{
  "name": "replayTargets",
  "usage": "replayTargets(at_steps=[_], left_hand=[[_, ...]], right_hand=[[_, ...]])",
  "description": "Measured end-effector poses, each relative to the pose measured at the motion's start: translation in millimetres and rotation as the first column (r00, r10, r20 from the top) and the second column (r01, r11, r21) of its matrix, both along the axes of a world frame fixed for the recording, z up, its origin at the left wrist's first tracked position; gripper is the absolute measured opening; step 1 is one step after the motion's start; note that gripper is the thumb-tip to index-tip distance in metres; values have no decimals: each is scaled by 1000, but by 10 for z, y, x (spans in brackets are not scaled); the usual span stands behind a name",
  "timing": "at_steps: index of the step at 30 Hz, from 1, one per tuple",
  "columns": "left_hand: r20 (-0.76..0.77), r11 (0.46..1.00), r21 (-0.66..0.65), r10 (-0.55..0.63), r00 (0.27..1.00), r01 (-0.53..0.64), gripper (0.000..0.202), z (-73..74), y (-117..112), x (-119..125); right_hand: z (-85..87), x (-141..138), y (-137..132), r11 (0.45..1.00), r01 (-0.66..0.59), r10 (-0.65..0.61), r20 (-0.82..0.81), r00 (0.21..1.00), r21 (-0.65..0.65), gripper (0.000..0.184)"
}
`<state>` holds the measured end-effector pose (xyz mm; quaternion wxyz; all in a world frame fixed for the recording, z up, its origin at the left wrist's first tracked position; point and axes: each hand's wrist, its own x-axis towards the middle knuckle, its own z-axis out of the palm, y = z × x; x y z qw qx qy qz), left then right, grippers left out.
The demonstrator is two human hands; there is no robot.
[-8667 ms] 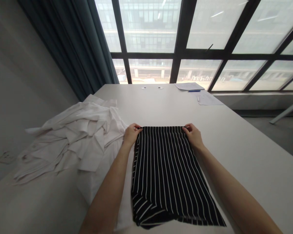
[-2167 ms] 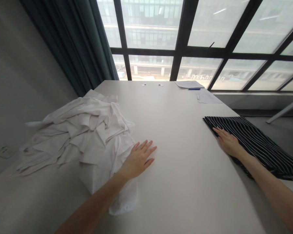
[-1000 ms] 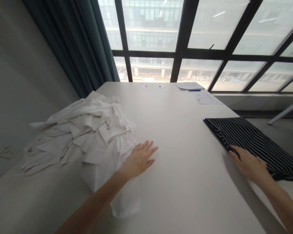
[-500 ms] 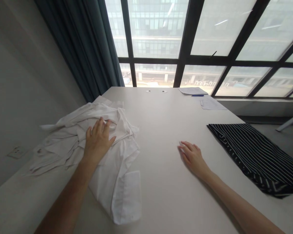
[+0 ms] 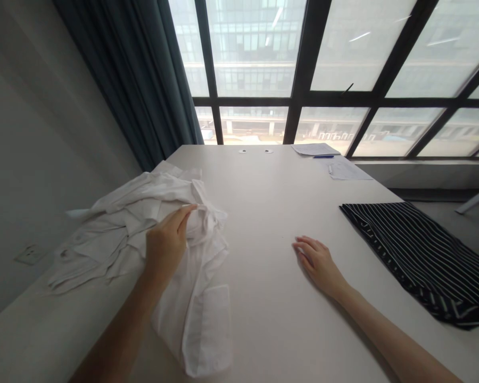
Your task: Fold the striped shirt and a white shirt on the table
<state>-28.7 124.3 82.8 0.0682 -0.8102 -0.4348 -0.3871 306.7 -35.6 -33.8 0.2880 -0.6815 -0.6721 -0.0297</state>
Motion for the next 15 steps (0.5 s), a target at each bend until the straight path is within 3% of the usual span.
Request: replayTargets(at_steps=[3,5,7,9,12,15], left_hand=[[-104,988,-132,-94,990,80,38,29,-142,164],[-176,963,-265,-103,979,54,40,12,-127,182],[-157,949,-313,-76,985,24,41,-16,-31,114],[-109,975,-220,-19,994,-5,40,-49,118,-24],[-159,986,-6,161,974,-164,42,-124,352,-294],[-198,963,24,266,943,-267,45,-232,521,-546]], right_hand=[[-2,6,-5,1000,-1,1,-8,1000,-18,30],[-7,12,-9,1000,-9,8,-6,1000,-27,30],[-12,15,-10,1000,-13,13,5,1000,-25,30],[-15,13,-9,1000,-11,11,15,1000,-15,29],[-15,7,-7,1000,-9,9,17,1000,1,29],[-15,7,-5,1000,-12,12,20,1000,7,29]])
